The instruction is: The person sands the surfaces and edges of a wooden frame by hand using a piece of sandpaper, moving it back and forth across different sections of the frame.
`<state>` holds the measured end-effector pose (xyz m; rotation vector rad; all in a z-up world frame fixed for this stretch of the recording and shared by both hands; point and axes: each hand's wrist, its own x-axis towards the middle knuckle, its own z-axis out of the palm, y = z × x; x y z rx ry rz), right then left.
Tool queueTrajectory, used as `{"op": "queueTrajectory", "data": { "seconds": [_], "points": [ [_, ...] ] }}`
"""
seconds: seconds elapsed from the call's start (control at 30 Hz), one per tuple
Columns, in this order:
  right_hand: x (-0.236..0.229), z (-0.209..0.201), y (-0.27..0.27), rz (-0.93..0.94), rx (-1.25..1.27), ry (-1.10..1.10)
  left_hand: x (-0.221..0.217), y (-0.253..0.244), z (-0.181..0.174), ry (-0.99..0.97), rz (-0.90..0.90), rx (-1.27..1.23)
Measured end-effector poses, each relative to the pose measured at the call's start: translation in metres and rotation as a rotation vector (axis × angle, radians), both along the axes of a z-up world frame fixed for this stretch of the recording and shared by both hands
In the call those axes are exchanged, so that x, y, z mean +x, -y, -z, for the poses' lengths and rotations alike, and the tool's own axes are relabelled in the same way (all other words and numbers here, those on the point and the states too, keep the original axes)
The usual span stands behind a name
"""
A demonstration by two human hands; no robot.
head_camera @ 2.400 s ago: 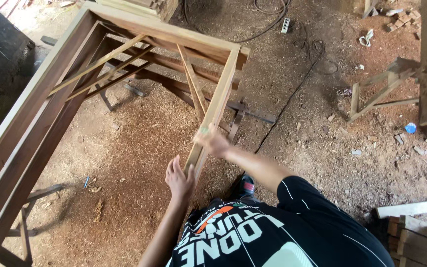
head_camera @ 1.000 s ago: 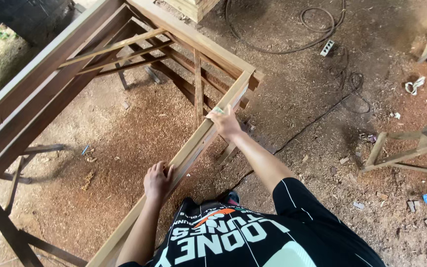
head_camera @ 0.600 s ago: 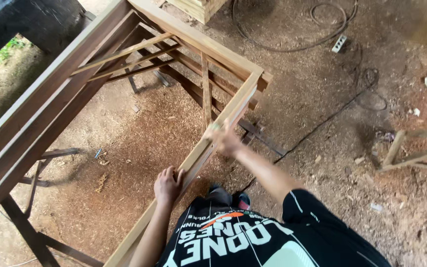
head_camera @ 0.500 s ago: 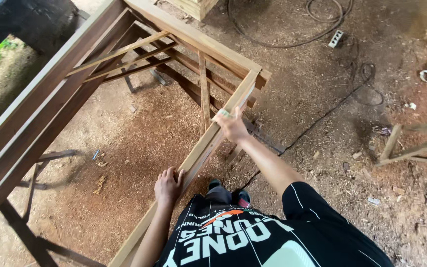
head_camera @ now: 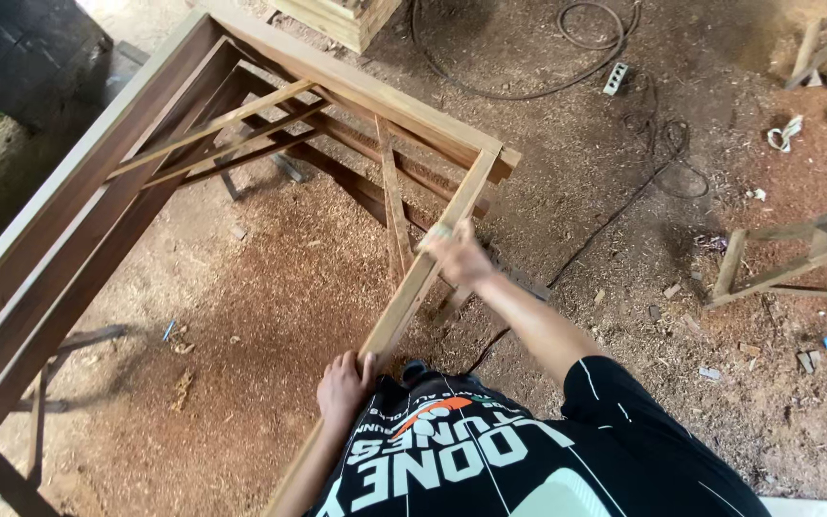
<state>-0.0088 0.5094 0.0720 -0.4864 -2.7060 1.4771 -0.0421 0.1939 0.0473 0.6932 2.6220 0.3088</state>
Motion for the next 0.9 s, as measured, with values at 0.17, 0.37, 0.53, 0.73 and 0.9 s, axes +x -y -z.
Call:
{"op": "queueTrajectory", "data": {
  "seconds": [0.17, 0.37, 0.53, 0.73, 0.9],
  "points": [
    [0.001, -0.027, 0.003, 0.065, 0.356, -0.196, 0.005, 0.003, -0.002, -0.074, 0.013, 0.13],
    [0.02, -0.036, 0.058, -0.27, 0.522, -0.331, 0.005, 0.004, -0.004, -0.033, 0.004, 0.131],
    [0.006, -0.006, -0.014, -0.073, 0.342, -0.214, 0.007, 0.001, -0.004, -0.021, 0.0, 0.09],
    [0.005, 0.049, -0.023, -0.22, 0.483, -0.424, 0.0, -0.046, -0.029, -0.15, 0.116, 0.345],
    [0.016, 0.004, -0.03, -0.379, 0.204, -0.282, -0.003, -0.126, -0.035, 0.013, 0.026, 0.386]
  ]
}}
